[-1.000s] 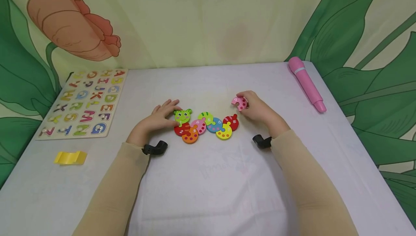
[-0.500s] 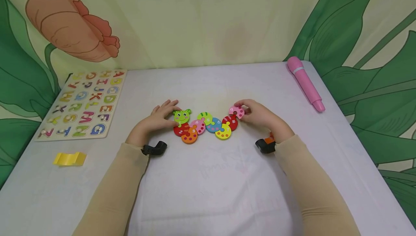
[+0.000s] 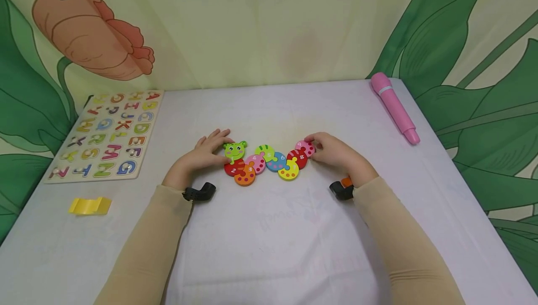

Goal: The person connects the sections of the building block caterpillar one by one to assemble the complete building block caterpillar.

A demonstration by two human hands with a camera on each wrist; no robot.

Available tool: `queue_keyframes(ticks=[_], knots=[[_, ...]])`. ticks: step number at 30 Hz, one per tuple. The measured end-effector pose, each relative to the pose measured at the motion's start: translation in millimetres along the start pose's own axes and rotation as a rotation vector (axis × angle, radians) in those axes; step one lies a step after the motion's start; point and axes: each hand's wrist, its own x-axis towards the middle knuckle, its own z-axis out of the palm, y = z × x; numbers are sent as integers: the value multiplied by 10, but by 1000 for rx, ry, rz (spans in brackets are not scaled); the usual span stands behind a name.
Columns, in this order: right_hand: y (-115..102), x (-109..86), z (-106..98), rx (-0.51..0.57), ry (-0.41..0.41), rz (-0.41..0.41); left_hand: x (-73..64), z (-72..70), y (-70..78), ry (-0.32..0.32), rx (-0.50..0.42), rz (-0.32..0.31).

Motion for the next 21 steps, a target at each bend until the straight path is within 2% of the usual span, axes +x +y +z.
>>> queue_keyframes(ticks=[5, 10, 16, 21], knots=[[-11, -132, -64, -11, 31, 5, 2, 3, -7, -1, 0, -6], [51, -451, -170, 5, 63, -26, 11, 9, -3, -8, 5, -10], [294, -760, -192, -28, 10, 4, 11, 12, -1, -10, 3, -13], [482, -922, -115, -88, -33, -25, 7, 8, 8, -4, 4, -15]])
